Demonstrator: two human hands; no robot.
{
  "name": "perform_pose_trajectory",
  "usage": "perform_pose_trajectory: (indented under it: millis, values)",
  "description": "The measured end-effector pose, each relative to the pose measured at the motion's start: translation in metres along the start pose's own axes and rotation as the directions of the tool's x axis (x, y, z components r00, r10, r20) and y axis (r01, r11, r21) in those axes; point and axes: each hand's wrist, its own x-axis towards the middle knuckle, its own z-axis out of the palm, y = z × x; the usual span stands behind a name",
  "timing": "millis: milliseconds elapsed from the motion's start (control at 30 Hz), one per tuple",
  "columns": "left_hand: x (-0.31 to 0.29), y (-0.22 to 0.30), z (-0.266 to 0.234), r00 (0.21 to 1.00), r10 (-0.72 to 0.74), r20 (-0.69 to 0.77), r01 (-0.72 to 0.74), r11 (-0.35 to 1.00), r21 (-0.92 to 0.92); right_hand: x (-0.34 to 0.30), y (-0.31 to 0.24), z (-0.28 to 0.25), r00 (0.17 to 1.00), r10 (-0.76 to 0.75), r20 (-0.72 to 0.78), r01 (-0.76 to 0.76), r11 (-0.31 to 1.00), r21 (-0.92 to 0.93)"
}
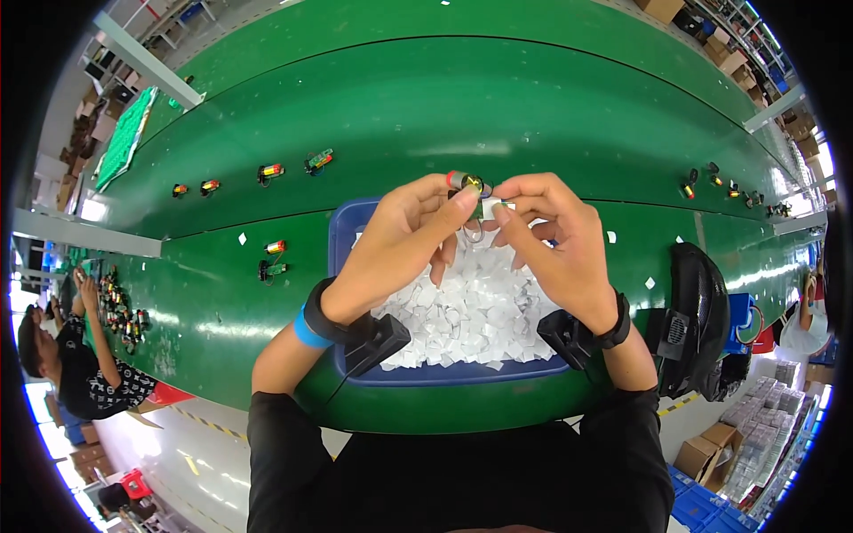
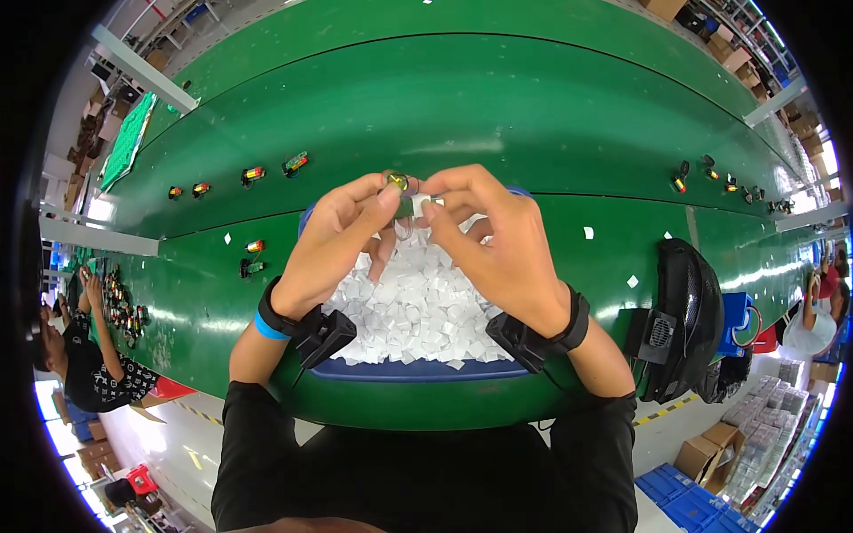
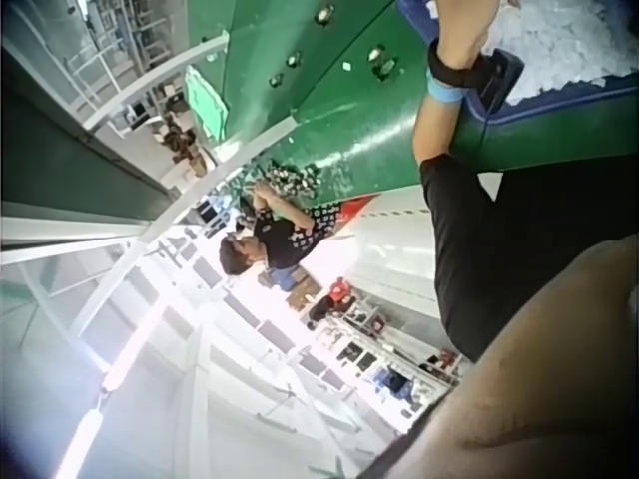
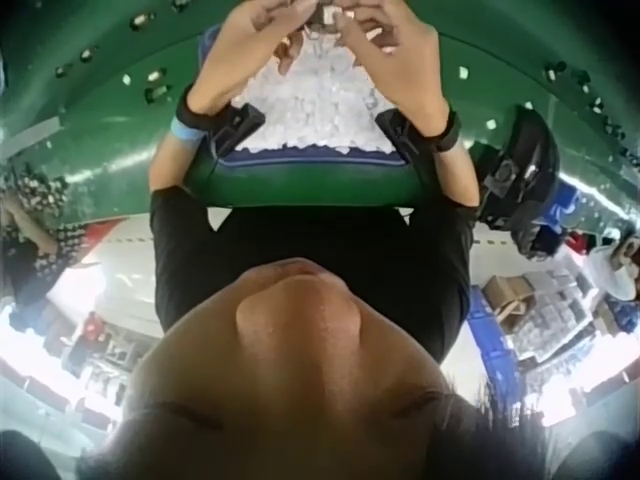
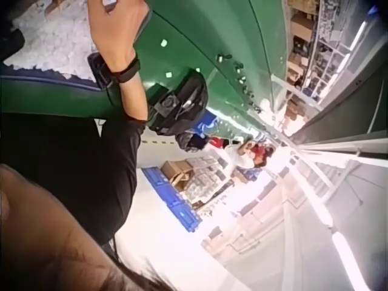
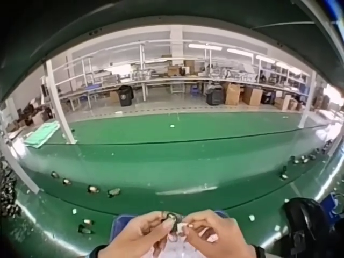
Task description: Assembling small cylindrical parts by joining bases and caps at a factory workbench.
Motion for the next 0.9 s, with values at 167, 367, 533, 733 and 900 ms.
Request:
perform_pose_trajectory:
  millis: [167,367,533,733,900]
  values:
    - [0.001,-0.007,0.007,0.988,0.145,-0.053,-0.138,0.984,0.115,0.001,0.013,0.001,0.950,-0.311,0.026,0.296,0.870,-0.394]
    - [-0.001,-0.013,0.009,0.967,0.227,-0.114,-0.220,0.973,0.063,0.004,0.011,-0.001,0.991,-0.076,-0.110,0.066,0.993,-0.096]
    - [0.001,-0.002,0.003,0.992,-0.117,0.049,0.121,0.988,-0.093,0.001,0.015,-0.003,0.994,-0.081,-0.080,0.054,0.954,-0.296]
    - [0.001,-0.001,-0.001,0.995,0.013,0.095,-0.018,0.999,0.044,0.003,-0.002,-0.017,0.993,-0.081,0.083,0.088,0.992,-0.086]
    - [0.001,0.006,-0.002,0.997,-0.009,0.079,0.007,1.000,0.017,0.013,0.000,-0.044,0.978,0.094,0.185,-0.108,0.992,0.069]
